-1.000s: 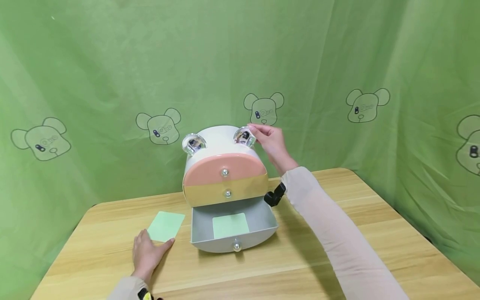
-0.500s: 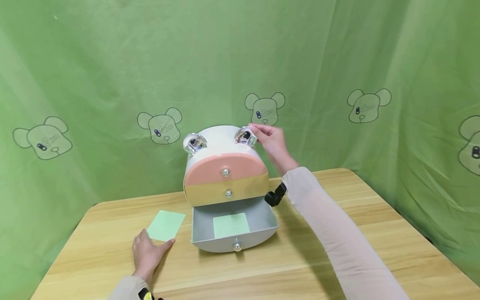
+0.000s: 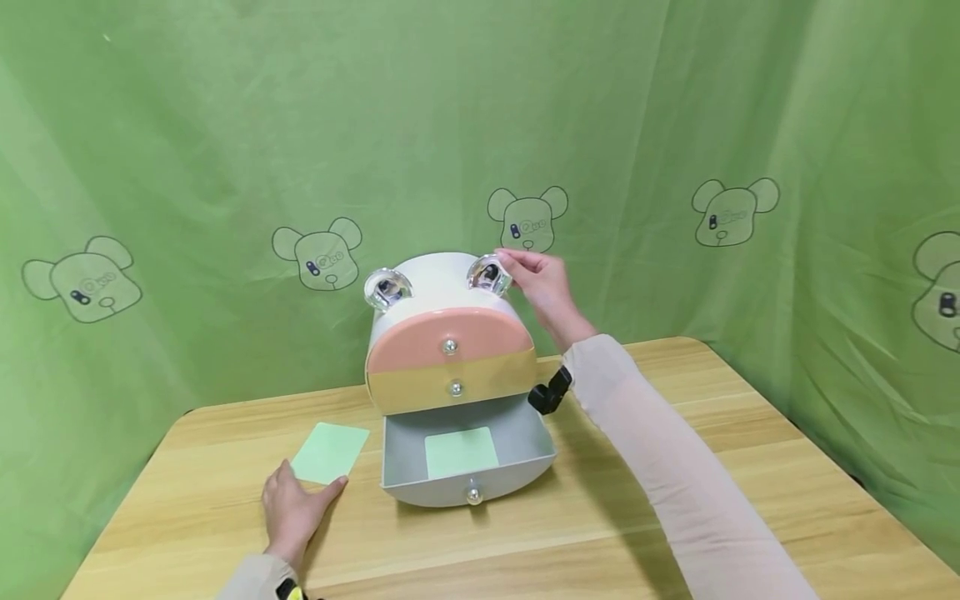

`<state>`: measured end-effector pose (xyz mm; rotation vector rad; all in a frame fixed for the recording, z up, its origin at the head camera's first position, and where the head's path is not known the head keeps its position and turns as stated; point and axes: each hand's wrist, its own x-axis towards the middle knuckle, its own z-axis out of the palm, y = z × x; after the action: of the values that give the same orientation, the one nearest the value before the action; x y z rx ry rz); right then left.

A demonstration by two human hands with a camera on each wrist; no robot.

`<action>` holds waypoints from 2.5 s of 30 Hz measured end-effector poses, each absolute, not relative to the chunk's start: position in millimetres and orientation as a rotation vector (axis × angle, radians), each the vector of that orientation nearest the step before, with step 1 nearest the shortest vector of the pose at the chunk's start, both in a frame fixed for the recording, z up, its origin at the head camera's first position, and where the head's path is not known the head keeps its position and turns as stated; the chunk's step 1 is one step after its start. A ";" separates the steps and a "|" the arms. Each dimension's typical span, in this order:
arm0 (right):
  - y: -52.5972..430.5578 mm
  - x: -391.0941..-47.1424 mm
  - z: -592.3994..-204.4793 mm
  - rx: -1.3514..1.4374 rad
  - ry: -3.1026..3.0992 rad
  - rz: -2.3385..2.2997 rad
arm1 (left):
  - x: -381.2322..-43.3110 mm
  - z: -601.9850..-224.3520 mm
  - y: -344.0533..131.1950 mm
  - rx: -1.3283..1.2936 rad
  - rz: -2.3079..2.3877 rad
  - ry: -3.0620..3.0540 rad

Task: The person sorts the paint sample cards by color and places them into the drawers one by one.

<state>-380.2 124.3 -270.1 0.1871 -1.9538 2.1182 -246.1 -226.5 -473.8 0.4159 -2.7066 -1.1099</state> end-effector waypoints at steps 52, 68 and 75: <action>123.3 -379.9 -268.7 0.186 -1.970 2.082 | -251.6 -469.2 -241.1 0.652 -1.693 -2.149; 122.4 -381.6 -269.2 0.164 -1.959 2.079 | -243.6 -435.7 -262.4 0.572 -2.025 -1.875; 122.7 -379.7 -267.6 0.175 -1.961 2.083 | -226.1 -400.5 -269.0 0.436 -2.224 -1.790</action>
<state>-379.7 122.7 -267.6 0.1750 -1.9606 2.0831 -226.1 -269.0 -400.5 0.4365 -1.7899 -2.2244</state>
